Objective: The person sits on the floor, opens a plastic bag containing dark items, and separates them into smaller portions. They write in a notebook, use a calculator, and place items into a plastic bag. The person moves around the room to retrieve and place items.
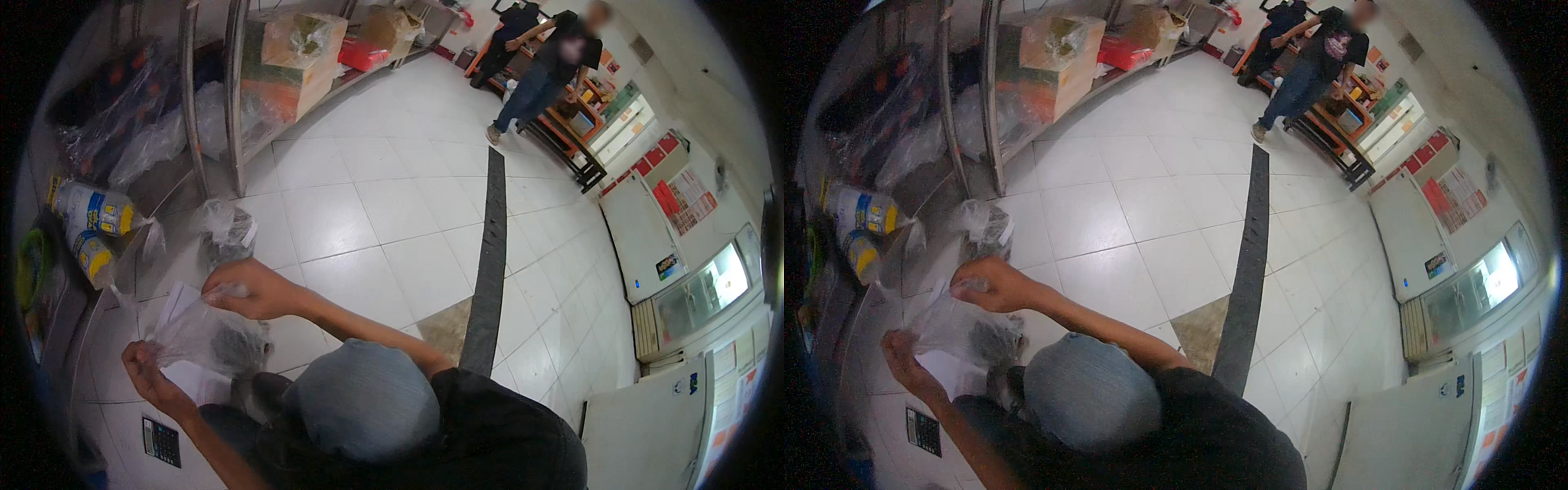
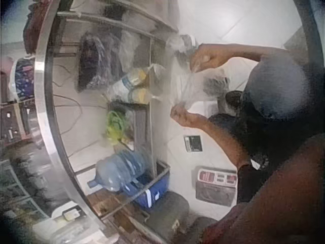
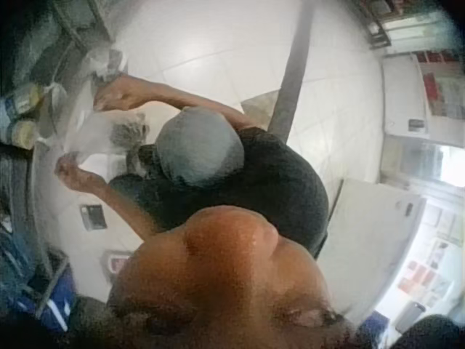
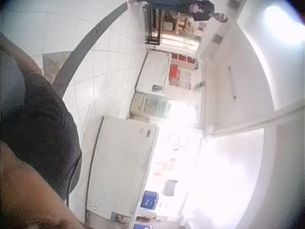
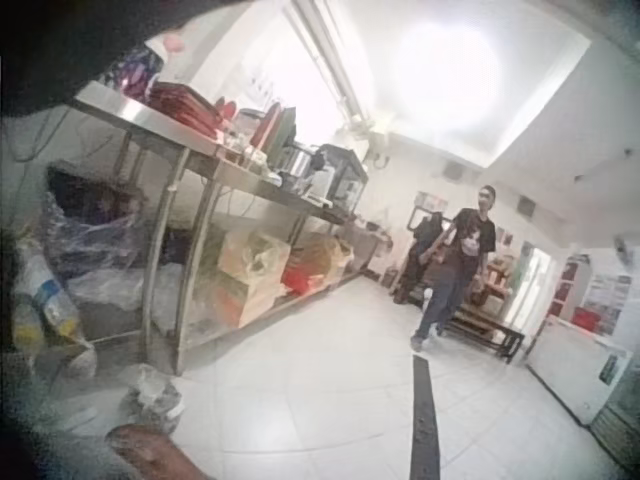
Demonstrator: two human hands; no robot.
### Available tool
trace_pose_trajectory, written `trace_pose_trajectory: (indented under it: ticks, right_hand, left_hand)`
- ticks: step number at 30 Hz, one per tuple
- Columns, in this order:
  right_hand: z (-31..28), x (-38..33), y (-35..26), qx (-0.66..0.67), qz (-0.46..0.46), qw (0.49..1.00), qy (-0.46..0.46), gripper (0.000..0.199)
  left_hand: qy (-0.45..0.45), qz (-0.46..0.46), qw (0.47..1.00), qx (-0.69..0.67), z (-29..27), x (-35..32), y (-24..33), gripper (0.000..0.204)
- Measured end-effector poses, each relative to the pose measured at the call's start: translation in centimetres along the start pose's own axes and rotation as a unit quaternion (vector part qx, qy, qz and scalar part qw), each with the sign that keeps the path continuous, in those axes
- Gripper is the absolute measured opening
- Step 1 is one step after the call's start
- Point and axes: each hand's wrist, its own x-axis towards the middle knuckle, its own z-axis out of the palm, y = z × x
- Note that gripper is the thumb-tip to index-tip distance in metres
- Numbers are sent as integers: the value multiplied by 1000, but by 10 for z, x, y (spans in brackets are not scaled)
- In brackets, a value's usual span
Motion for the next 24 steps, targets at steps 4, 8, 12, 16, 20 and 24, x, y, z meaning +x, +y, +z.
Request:
trace_pose_trajectory:
  ticks: [4,8,12,16,20,24]
  right_hand:
    - [-18,5,-10,-10,26,997,-71,30]
    - [-44,16,-20,-81,107,977,-165,38]
    - [-57,35,-31,-173,106,948,-245,39]
    - [-59,39,-30,-207,77,941,-257,37]
    - [-58,41,-34,-225,86,931,-275,34]
    - [-54,39,-43,-188,78,948,-243,32]
  left_hand:
    - [11,8,1000,12,9,5,14,28]
    - [4,9,1000,23,19,6,13,29]
    - [39,-8,999,-20,29,6,4,19]
    - [-11,15,1000,-19,35,7,6,11]
    - [-23,32,999,22,41,4,20,13]
    - [-7,26,999,33,38,5,12,16]
